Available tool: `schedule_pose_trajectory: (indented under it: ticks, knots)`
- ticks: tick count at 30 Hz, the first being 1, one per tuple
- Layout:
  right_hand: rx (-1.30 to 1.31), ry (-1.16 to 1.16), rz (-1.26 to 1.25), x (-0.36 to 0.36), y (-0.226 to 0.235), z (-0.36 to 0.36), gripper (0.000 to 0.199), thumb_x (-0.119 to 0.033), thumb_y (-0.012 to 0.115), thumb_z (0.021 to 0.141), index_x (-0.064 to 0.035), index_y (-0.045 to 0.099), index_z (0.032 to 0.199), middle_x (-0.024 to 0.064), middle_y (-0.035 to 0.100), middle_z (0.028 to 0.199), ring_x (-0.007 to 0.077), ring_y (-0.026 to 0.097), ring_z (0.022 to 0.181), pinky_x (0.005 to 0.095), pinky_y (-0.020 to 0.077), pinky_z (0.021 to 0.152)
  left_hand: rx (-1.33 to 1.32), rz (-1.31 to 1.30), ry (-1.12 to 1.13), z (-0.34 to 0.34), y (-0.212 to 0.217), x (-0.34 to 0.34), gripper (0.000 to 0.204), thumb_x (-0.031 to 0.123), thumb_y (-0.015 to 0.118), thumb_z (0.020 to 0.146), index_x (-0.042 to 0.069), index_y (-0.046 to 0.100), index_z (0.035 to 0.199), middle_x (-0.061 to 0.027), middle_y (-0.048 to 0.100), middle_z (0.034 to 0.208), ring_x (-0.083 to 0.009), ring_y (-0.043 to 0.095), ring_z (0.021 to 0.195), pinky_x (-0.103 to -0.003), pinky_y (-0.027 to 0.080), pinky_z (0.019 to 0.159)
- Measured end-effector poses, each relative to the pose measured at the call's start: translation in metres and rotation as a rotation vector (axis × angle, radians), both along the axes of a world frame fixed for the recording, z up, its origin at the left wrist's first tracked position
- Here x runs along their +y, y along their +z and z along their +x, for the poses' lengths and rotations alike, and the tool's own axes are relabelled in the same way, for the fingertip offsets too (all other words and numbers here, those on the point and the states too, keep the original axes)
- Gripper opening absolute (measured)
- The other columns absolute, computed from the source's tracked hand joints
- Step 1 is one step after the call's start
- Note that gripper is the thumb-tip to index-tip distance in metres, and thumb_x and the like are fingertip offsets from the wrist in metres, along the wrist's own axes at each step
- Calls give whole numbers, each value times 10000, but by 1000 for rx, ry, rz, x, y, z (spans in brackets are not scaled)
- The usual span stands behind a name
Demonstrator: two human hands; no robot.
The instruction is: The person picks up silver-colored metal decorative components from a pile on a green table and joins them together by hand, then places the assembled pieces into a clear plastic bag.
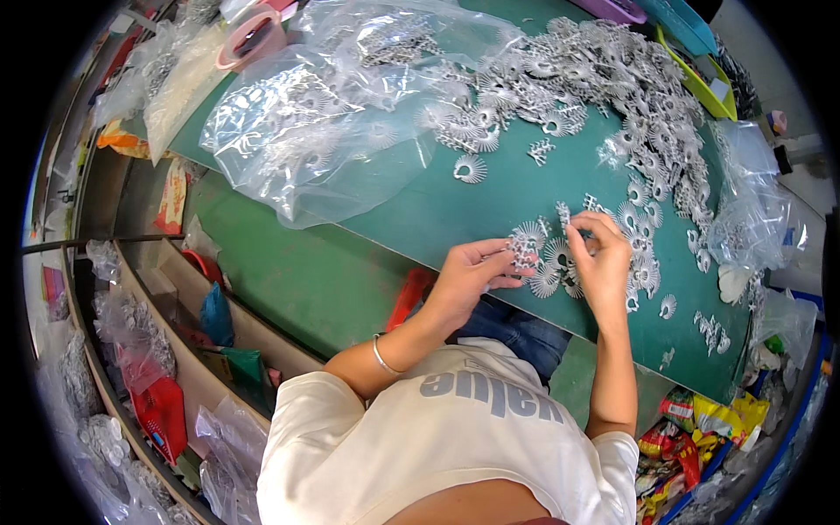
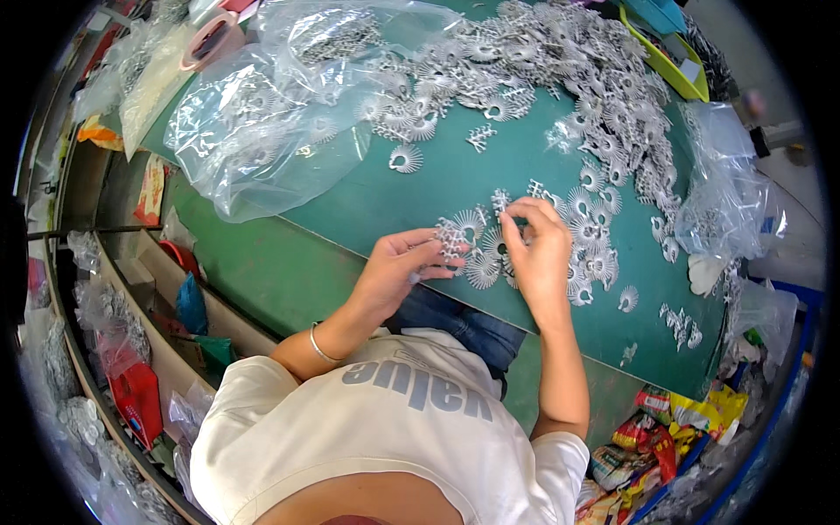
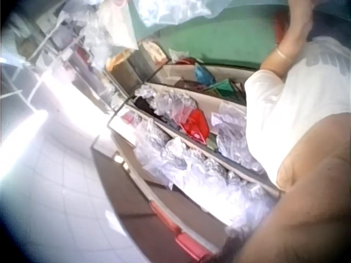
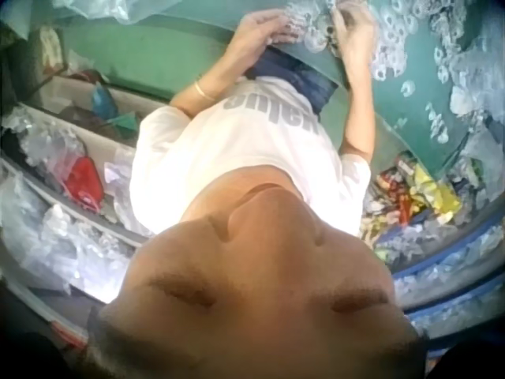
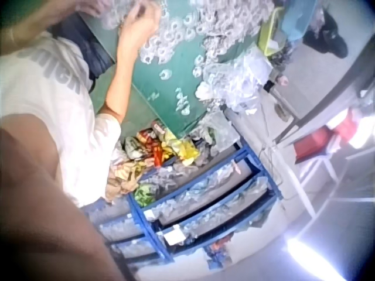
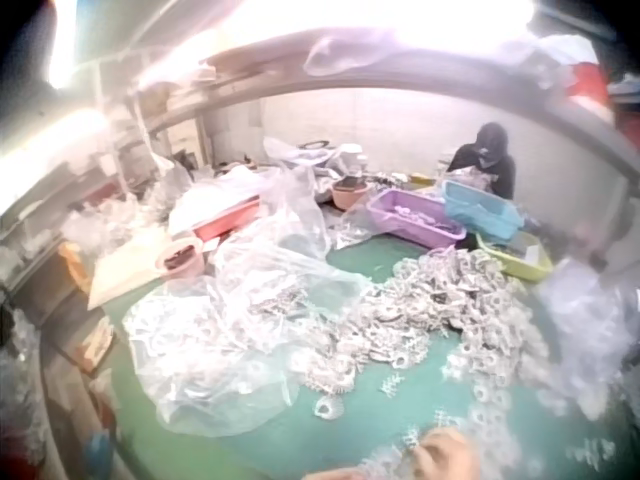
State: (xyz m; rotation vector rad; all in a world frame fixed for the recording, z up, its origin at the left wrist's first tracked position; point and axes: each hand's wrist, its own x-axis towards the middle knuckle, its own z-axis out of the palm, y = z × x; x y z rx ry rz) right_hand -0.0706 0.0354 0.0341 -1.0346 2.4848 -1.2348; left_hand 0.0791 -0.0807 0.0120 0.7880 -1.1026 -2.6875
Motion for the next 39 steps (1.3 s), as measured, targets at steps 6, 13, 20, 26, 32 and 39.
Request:
schedule_pose_trajectory:
  ticks: [6,13,20,26,32,39]
  knots:
    - [-890,23,-255,1,-5,7,100,-12,625,795,33,645,881,38,597,905,14,442,595,164,365,508,57,20,72,-11,1,10,335,125,550,892,-42,508,1179,-94,619,1039,-151,624,901,-239,509,748]
    - [-343,133,-101,-5,6,28,130,0,626,777,21,625,905,50,569,912,22,444,564,161,368,506,106,-19,155,-14,-9,17,269,112,595,862,-21,539,1089,-37,609,882,-96,590,745,-241,501,698]
    - [-562,31,-270,4,2,27,175,-3,589,823,1,589,998,-4,555,853,6,464,587,156,355,494,55,43,209,-16,-6,-5,231,85,590,857,-24,551,1057,-44,607,880,-93,577,728,-241,504,695]
    - [-698,135,-182,9,-8,26,144,-34,580,840,0,602,978,-17,557,850,-15,408,570,140,317,491,175,7,478,-72,24,-92,129,26,517,872,-35,531,985,-118,591,925,-168,582,830,-279,485,665]
    - [-660,141,-205,7,-1,31,101,-60,575,858,-5,624,926,-25,544,785,2,404,584,161,323,514,112,20,682,-131,42,-135,316,-17,457,879,-77,413,1186,-164,526,1071,-223,568,911,-280,471,694]
    - [-1189,-149,-550,20,-4,9,165,-120,534,892,-12,582,1008,-26,512,762,54,462,691,196,368,619,188,212,1,-57,38,-42,368,127,469,915,-29,434,1246,-176,490,1235,-241,532,1081,-335,449,862]
